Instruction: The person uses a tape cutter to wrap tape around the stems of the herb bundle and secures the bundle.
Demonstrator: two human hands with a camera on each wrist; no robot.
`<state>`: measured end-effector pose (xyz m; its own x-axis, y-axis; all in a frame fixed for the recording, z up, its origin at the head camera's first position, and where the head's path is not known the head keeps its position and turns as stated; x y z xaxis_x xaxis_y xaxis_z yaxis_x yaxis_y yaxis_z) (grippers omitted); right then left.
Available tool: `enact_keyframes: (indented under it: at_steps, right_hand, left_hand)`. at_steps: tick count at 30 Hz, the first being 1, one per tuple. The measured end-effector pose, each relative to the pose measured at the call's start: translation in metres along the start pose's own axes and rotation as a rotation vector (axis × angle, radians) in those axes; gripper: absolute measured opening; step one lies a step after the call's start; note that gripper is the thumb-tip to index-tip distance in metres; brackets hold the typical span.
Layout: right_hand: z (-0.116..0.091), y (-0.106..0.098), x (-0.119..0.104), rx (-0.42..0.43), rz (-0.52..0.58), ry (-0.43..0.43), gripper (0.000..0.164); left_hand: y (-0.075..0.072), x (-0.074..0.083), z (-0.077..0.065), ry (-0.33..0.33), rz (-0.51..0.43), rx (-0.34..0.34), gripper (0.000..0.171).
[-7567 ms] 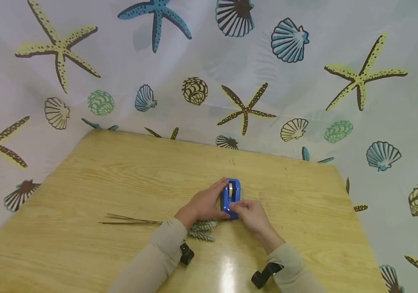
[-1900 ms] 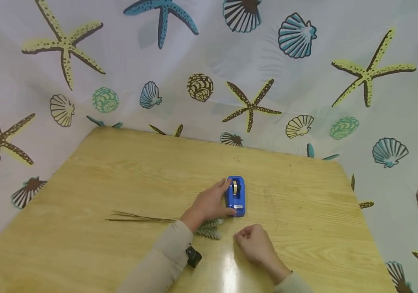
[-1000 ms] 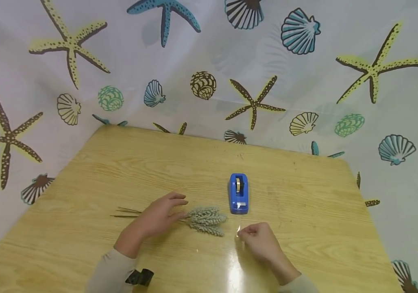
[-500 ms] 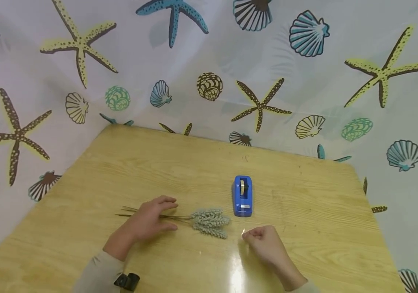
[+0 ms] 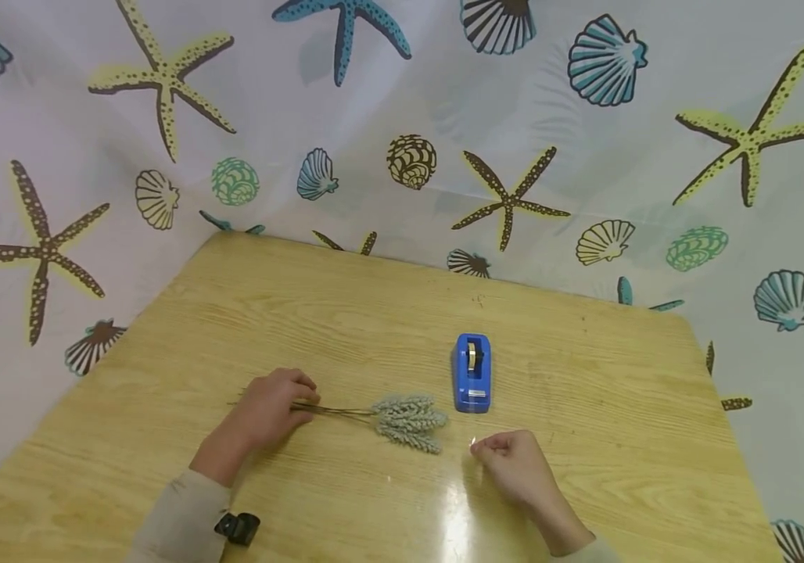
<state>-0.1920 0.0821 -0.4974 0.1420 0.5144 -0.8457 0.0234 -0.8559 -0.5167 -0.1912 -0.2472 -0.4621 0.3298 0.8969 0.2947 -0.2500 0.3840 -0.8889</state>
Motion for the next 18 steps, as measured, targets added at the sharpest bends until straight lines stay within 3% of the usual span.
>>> enact_keyframes:
  at_steps: [6,11,18]
  right_hand:
    - [-0.001,-0.004,0.003,-0.002,0.003,0.02,0.019]
    - [0.001,-0.003,0.005,-0.006,0.026,0.025,0.02]
    - [0.003,-0.001,0.011,-0.047,0.089,0.062,0.021]
  left_hand:
    - [0.004,0.0,0.002,-0.022,0.039,0.008,0.007]
    - [0.007,-0.002,0.002,-0.05,0.058,0.003,0.005]
    - [0.009,0.002,0.0,-0.072,-0.036,-0.017,0.007]
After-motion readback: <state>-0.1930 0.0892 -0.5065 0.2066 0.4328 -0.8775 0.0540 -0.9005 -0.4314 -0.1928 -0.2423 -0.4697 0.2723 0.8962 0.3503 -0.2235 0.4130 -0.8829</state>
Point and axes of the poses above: each hand's wrist, its own z-axis towards the middle knuckle, its own y-axis out of the palm, x = y × z, the point moved 9 cm from there along z, towards the middle knuckle, and after that the axes turned 15 degrees about x, right-handed, at the moved point
